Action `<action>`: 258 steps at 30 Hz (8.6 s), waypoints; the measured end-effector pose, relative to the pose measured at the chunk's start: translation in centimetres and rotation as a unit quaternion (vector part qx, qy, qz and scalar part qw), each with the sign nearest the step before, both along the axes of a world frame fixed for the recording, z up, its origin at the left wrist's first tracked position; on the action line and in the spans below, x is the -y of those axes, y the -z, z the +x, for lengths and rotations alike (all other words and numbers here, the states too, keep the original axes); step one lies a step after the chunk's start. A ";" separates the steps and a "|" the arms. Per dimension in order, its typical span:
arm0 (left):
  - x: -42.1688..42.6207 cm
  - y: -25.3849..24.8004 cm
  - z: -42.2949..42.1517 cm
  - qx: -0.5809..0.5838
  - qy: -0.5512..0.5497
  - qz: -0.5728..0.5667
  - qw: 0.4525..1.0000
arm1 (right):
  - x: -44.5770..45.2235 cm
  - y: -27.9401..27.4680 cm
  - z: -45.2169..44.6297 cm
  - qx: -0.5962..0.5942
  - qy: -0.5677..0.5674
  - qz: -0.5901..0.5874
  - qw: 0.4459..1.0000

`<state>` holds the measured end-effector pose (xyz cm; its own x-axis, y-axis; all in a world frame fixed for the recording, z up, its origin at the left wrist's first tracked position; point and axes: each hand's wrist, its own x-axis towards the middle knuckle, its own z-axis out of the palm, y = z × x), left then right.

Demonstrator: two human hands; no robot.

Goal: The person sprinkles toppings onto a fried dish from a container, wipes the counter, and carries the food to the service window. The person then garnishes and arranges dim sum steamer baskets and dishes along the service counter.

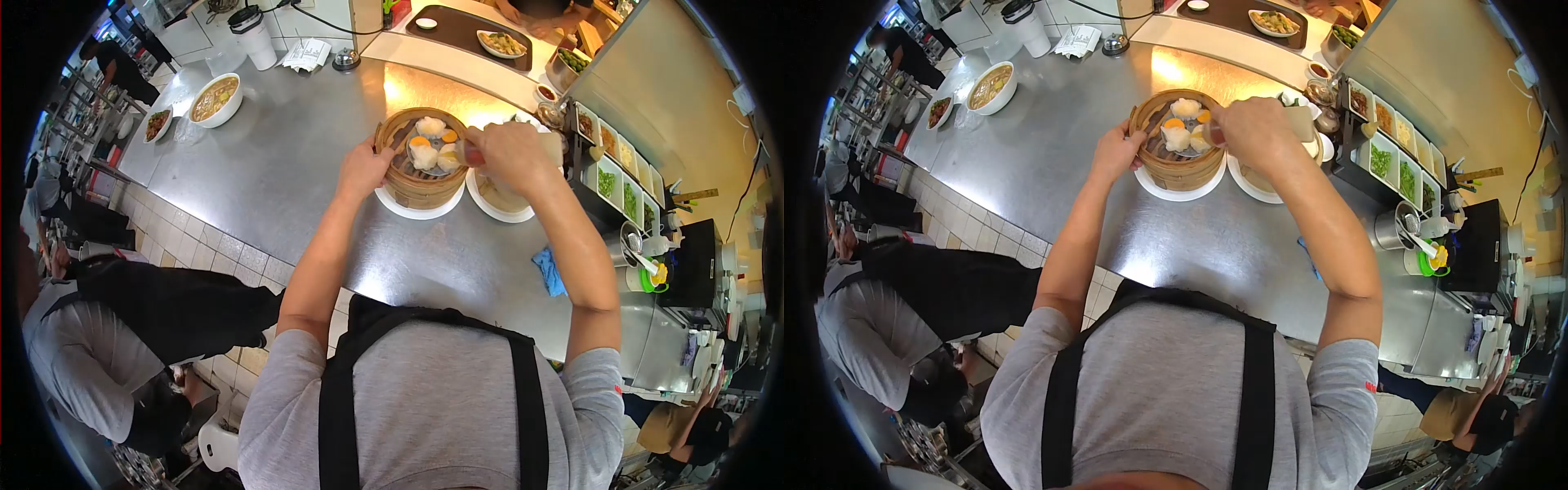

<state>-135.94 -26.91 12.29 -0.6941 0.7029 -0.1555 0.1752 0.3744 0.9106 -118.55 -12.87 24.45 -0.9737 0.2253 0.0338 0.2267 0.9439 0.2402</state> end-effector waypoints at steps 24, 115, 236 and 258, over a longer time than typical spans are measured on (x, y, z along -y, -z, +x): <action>13.8 -2.0 -7.6 -0.084 -0.245 -0.020 0.966 | 0.7 6.2 -3.8 0.059 0.043 -0.104 0.992; -2.6 6.1 18.7 -0.014 0.292 0.070 0.954 | 3.3 6.0 28.3 -0.149 0.206 0.000 0.967; -1.7 6.2 19.0 0.112 0.232 0.046 0.965 | 4.6 6.4 24.6 -0.059 0.175 0.044 0.982; -1.8 6.7 19.0 0.162 0.236 0.072 0.955 | 6.2 7.5 26.4 -0.056 0.319 0.000 0.946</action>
<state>-116.95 -25.06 5.63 -0.2263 0.9559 -0.1873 -0.0070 0.1907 0.9816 -92.18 -19.08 16.96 -0.6300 0.7659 0.1284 0.7742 0.6066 0.1806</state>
